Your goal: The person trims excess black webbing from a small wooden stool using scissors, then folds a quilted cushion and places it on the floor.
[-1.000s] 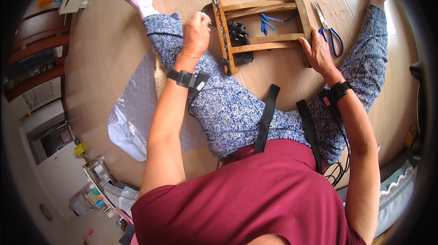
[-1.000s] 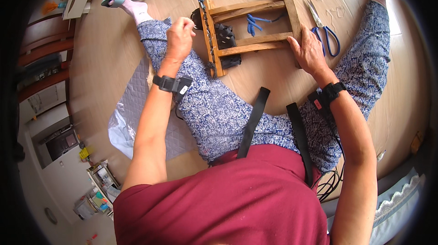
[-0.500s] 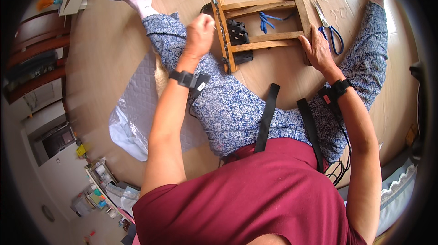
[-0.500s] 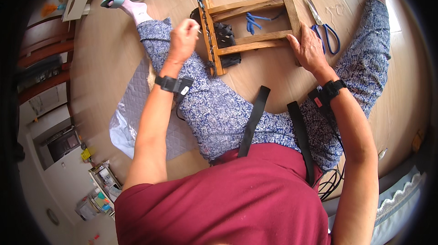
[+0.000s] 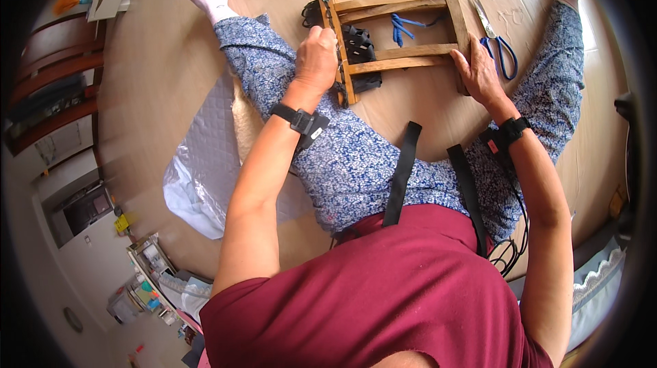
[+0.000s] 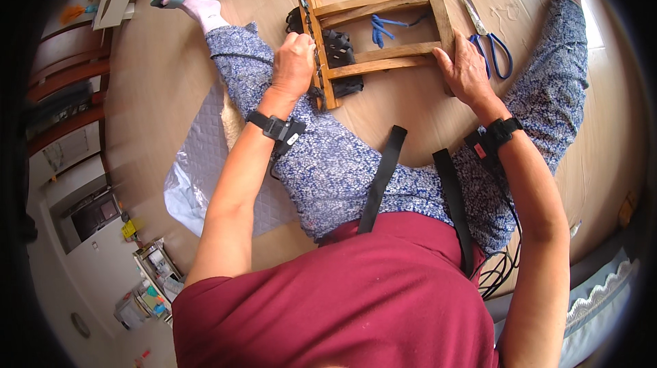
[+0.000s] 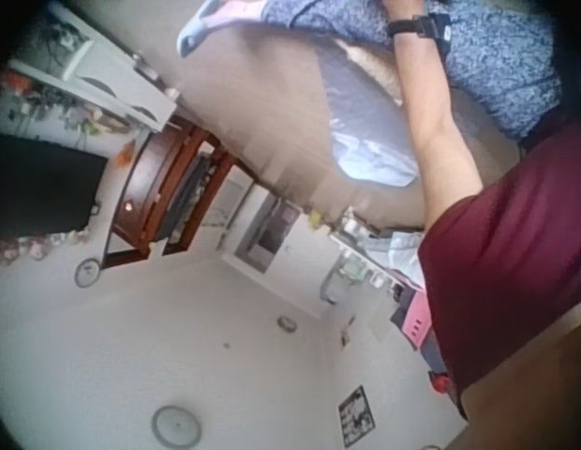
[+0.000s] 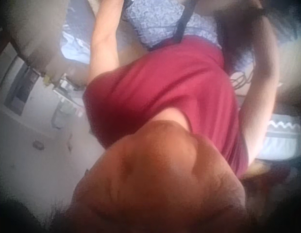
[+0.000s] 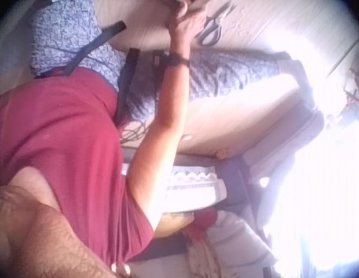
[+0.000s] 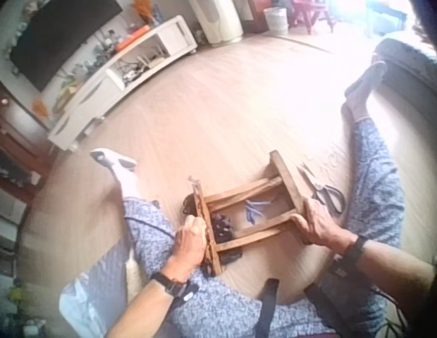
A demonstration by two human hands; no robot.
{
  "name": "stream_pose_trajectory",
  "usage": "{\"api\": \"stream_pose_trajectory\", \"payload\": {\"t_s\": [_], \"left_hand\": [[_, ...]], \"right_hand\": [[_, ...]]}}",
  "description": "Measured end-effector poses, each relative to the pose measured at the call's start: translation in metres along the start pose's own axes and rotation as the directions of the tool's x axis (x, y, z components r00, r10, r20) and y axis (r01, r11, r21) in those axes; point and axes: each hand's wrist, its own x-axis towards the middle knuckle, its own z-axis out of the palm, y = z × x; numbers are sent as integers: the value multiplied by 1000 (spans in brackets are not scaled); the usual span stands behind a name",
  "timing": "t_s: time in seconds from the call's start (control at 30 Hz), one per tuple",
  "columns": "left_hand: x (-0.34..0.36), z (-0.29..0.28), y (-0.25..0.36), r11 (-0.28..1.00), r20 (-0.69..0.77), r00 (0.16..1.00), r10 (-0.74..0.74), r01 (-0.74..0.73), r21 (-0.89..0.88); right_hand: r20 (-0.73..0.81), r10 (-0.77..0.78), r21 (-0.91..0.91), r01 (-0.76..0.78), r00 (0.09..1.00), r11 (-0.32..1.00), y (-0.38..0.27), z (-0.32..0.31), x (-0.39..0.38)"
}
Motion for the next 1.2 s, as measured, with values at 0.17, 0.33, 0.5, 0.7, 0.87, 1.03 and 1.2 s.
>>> {"api": "stream_pose_trajectory", "payload": {"t_s": [0.17,0.33,0.5,0.7,0.87,1.03,1.2], "left_hand": [[2,7,-6,998,53,997,-54,55,-7],[2,-10,-11,405,420,797,-435,589,-699],[6,-40,-10,86,427,812,-397,496,-864],[-6,-35,1,576,385,840,-382,542,-612],[-8,-22,2,928,142,978,-150,189,-320],[-6,-18,0,963,52,998,18,-4,-270],[-5,-19,-4,976,130,985,111,-84,-200]], "right_hand": [[7,28,39,-28,1000,999,-1,1,-2],[-82,-39,13,40,996,999,1,6,-2],[-84,-45,-20,43,995,999,2,7,-2],[-128,-72,-20,70,989,997,3,8,-2],[-63,-15,2,16,998,1000,2,7,-2],[-74,-25,-15,24,997,1000,-1,4,-2],[-60,-5,-24,4,998,1000,-2,4,-2]]}}
